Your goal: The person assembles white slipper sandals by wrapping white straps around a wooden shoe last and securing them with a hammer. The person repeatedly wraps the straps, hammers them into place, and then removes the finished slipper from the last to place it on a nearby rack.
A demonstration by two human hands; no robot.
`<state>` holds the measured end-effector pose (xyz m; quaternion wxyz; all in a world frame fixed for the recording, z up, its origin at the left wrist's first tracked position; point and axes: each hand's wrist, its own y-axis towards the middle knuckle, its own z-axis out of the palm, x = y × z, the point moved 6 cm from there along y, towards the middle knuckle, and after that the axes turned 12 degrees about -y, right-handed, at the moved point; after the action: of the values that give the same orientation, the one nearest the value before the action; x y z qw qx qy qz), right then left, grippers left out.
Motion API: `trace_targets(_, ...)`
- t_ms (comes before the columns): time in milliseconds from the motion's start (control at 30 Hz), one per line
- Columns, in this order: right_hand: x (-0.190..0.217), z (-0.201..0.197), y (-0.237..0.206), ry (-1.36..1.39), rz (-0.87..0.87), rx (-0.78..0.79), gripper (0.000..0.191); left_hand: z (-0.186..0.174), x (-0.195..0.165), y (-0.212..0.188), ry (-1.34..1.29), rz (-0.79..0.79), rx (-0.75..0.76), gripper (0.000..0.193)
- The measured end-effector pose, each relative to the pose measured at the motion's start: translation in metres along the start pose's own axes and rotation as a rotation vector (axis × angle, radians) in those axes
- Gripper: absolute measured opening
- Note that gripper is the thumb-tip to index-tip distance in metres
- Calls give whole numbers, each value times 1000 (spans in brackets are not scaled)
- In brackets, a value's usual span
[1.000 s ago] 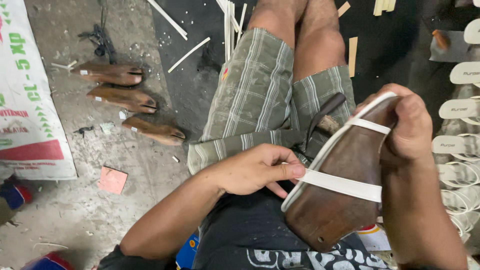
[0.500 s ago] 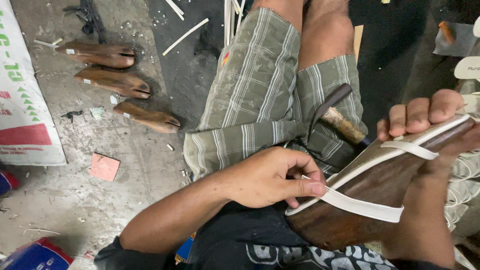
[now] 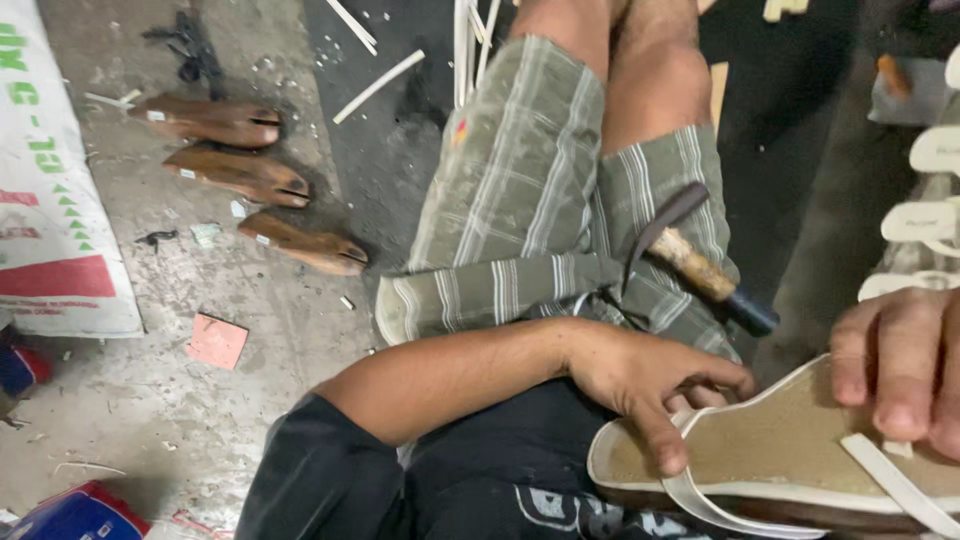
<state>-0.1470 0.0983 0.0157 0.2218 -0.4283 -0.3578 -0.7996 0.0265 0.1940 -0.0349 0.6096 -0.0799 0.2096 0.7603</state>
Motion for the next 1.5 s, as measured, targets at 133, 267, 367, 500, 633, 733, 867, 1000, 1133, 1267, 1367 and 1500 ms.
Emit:
trace_targets(133,-22,-7,1,-56,180,-282,12,-31,-63,-75,238,338,-380,69)
trace_targets(267,-51,-19,8,-19,267,-395,14,-114,-143,-205,246,841,-1054,34)
trace_targets(367,-72,-39,18,13,309,-449,15,-176,-175,-301,657,780,-1680,29)
trace_targets(500,-99,-63,38,58,345,-489,17,-240,-158,-375,879,-324,-2145,39)
trace_targets(633,-118,-81,53,81,398,-534,20,-275,-150,-408,896,-928,-2068,41)
trace_targets(733,-124,-90,54,72,431,-569,22,-292,-156,-413,940,-990,-2023,40)
trace_targets(867,-130,-93,49,54,458,-604,25,-292,-164,-410,1160,-791,-2110,26)
trace_targets(1000,-129,-79,50,21,457,-640,28,-269,-164,-411,829,-351,-2270,21)
trace_targets(1133,-115,-60,60,-98,536,-735,31,-226,-206,-353,541,732,-1779,21)
trace_targets(1267,-96,-48,74,-597,760,-734,35,-119,-224,-232,517,816,-1192,13)
trace_targets(1367,-85,-22,92,-632,669,-653,28,-24,-210,-150,877,478,-1113,40)
trace_targets(1500,-42,19,118,-840,553,-534,34,40,-200,-97,1013,209,-956,59)
